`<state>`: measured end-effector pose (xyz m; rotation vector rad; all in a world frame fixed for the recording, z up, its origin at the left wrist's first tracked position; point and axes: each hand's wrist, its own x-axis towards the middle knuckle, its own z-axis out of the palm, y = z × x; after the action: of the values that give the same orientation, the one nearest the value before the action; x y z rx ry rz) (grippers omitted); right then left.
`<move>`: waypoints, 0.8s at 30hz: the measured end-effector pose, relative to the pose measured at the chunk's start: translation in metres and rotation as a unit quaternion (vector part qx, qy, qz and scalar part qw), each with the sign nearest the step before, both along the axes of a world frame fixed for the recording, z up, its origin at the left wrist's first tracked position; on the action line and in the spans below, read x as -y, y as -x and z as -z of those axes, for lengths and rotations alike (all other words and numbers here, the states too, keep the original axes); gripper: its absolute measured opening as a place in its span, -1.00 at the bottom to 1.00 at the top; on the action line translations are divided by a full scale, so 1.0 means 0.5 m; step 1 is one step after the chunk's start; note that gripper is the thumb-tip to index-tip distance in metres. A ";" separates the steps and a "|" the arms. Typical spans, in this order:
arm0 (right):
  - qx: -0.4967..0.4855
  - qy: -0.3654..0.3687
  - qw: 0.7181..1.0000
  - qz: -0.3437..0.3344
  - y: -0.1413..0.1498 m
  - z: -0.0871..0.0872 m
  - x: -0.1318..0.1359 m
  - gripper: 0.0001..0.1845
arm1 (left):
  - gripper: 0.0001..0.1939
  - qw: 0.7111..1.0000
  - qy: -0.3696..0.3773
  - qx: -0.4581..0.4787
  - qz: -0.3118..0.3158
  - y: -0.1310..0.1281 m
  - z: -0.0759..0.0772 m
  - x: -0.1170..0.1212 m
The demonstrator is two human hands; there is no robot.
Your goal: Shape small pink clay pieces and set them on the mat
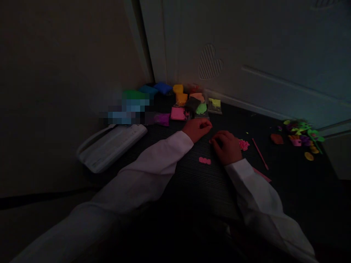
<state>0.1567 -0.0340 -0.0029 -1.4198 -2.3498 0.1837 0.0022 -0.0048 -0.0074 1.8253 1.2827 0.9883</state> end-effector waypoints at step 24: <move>-0.283 0.083 0.954 0.054 -0.007 -0.010 0.003 -0.83 | -0.72 0.988 -0.067 -0.058 0.127 0.005 -0.013 0.014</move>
<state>0.1601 -0.0354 0.0020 -1.3412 -1.8141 0.6735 -0.0001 -0.0118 -0.0010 2.1153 1.0372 0.8577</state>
